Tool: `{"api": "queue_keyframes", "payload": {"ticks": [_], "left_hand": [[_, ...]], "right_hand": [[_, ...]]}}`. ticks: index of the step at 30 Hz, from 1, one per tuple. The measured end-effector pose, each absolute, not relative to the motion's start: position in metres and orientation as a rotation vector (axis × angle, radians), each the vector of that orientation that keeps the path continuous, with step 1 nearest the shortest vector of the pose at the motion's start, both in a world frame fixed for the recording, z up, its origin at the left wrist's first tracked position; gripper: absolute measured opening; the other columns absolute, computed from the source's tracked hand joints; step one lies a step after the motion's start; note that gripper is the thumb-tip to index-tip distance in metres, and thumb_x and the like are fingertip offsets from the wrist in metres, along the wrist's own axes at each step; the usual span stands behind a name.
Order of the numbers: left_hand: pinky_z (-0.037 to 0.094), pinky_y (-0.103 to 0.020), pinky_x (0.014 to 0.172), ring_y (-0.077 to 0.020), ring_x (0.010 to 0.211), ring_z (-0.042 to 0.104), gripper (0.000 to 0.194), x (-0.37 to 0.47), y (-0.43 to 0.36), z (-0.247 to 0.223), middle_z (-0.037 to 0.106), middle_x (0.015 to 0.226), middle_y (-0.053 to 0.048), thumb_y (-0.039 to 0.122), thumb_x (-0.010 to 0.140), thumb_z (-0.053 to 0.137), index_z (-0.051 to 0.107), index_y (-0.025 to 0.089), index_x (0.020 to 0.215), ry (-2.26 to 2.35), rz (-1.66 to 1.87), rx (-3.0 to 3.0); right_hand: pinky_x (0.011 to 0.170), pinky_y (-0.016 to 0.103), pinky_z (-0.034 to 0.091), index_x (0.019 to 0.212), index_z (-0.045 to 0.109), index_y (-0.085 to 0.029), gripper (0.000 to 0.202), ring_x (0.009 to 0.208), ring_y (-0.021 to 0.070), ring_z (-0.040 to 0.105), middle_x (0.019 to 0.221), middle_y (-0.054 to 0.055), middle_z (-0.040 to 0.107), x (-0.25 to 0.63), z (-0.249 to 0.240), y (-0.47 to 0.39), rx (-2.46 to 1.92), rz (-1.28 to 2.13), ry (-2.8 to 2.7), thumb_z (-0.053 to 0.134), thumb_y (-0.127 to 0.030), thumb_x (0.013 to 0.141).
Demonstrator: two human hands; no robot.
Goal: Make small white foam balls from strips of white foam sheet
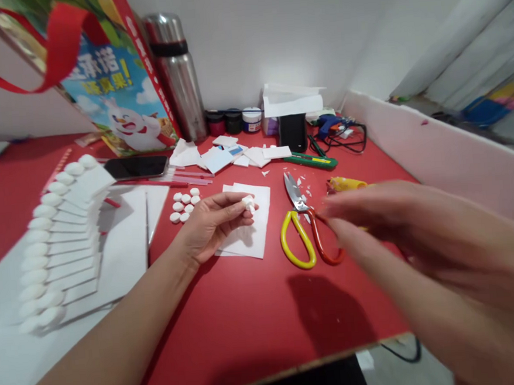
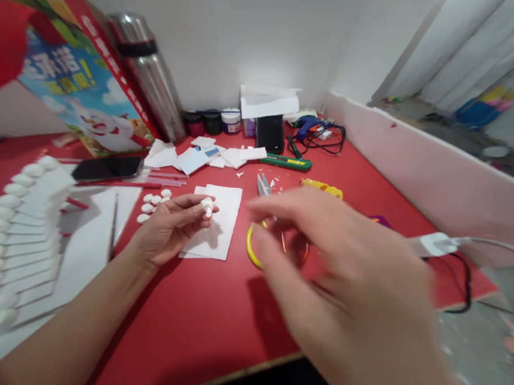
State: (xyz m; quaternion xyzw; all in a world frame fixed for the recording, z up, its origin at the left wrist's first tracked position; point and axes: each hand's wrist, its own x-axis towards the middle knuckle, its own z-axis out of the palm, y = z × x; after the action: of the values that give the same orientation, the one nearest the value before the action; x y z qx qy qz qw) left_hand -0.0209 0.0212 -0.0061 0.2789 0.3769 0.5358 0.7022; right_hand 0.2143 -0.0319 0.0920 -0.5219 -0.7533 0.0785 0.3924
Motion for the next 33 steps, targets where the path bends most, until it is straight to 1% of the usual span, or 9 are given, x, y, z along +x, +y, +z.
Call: {"api": "queue_keyframes", "payload": {"ticks": [2, 4, 8, 11, 13, 19, 23, 29, 33], "left_hand": [[0.061, -0.019, 0.071, -0.0109, 0.067, 0.071, 0.024, -0.021, 0.021, -0.007, 0.078, 0.084, -0.009, 0.013, 0.068, 0.088, 0.08, 0.009, 0.091, 0.845, 1.204, 0.626], [0.061, -0.021, 0.071, -0.0106, 0.066, 0.071, 0.023, -0.022, 0.02, -0.007, 0.077, 0.083, -0.007, 0.013, 0.07, 0.087, 0.08, 0.01, 0.092, 0.844, 1.22, 0.638], [0.061, -0.022, 0.07, -0.0108, 0.066, 0.07, 0.022, -0.024, 0.021, -0.007, 0.077, 0.084, -0.007, 0.014, 0.072, 0.085, 0.079, 0.011, 0.093, 0.837, 1.241, 0.677], [0.061, -0.023, 0.07, -0.0116, 0.067, 0.07, 0.024, -0.024, 0.023, -0.008, 0.076, 0.084, -0.007, 0.014, 0.073, 0.085, 0.078, 0.011, 0.095, 0.842, 1.239, 0.688], [0.061, -0.024, 0.07, -0.0117, 0.067, 0.07, 0.025, -0.023, 0.024, -0.009, 0.076, 0.083, -0.006, 0.013, 0.073, 0.085, 0.077, 0.011, 0.097, 0.849, 1.227, 0.692], [0.059, -0.023, 0.071, -0.0115, 0.068, 0.069, 0.024, -0.023, 0.024, -0.012, 0.075, 0.08, -0.005, 0.014, 0.074, 0.084, 0.076, 0.012, 0.097, 0.848, 1.21, 0.714], [0.059, -0.023, 0.072, -0.0114, 0.069, 0.069, 0.023, -0.024, 0.023, -0.013, 0.076, 0.083, -0.006, 0.014, 0.075, 0.084, 0.077, 0.012, 0.097, 0.863, 1.211, 0.706], [0.058, -0.023, 0.07, -0.0114, 0.067, 0.069, 0.022, -0.024, 0.022, -0.012, 0.075, 0.079, -0.006, 0.014, 0.073, 0.085, 0.076, 0.011, 0.093, 0.857, 1.216, 0.687], [0.059, -0.023, 0.07, -0.0111, 0.066, 0.068, 0.021, -0.024, 0.022, -0.011, 0.075, 0.079, -0.006, 0.014, 0.073, 0.085, 0.077, 0.011, 0.092, 0.857, 1.215, 0.683]], "right_hand": [[0.06, 0.03, 0.049, 0.088, 0.072, -0.024, 0.008, 0.065, 0.0149, 0.064, 0.083, 0.001, 0.073, 0.182, 0.09, -0.006, -1.135, 0.45, -1.931, 0.067, -0.018, 0.088], [0.061, 0.027, 0.048, 0.086, 0.072, -0.021, 0.011, 0.067, 0.0127, 0.063, 0.084, 0.001, 0.072, 0.16, 0.072, 0.023, -1.059, 0.674, -1.775, 0.064, -0.012, 0.086], [0.05, 0.024, 0.041, 0.091, 0.072, -0.017, 0.01, 0.055, 0.0087, 0.052, 0.075, 0.0, 0.067, 0.151, 0.02, 0.057, -0.998, 1.197, -1.399, 0.065, -0.021, 0.085], [0.048, 0.023, 0.037, 0.09, 0.074, -0.017, 0.011, 0.051, 0.0077, 0.047, 0.065, -0.003, 0.061, 0.156, 0.0, 0.057, -0.96, 1.386, -1.305, 0.068, -0.024, 0.084], [0.05, 0.023, 0.038, 0.09, 0.075, -0.017, 0.011, 0.053, 0.0083, 0.048, 0.061, -0.004, 0.059, 0.157, 0.0, 0.054, -0.95, 1.414, -1.339, 0.068, -0.023, 0.083], [0.057, 0.024, 0.049, 0.087, 0.074, -0.018, 0.011, 0.057, 0.0087, 0.056, 0.067, -0.002, 0.064, 0.154, 0.008, 0.052, -0.929, 1.369, -1.495, 0.064, -0.02, 0.084], [0.056, 0.023, 0.049, 0.087, 0.074, -0.018, 0.012, 0.058, 0.0087, 0.057, 0.073, -0.001, 0.066, 0.156, 0.006, 0.053, -0.899, 1.29, -1.592, 0.063, -0.018, 0.084], [0.062, 0.026, 0.05, 0.091, 0.076, -0.019, 0.016, 0.073, 0.0124, 0.062, 0.087, 0.003, 0.069, 0.156, 0.0, 0.054, -0.863, 1.069, -1.741, 0.061, -0.015, 0.086], [0.062, 0.025, 0.048, 0.091, 0.076, -0.019, 0.019, 0.074, 0.0125, 0.062, 0.086, 0.003, 0.068, 0.156, -0.002, 0.054, -0.813, 0.958, -1.794, 0.059, -0.011, 0.086]]}}
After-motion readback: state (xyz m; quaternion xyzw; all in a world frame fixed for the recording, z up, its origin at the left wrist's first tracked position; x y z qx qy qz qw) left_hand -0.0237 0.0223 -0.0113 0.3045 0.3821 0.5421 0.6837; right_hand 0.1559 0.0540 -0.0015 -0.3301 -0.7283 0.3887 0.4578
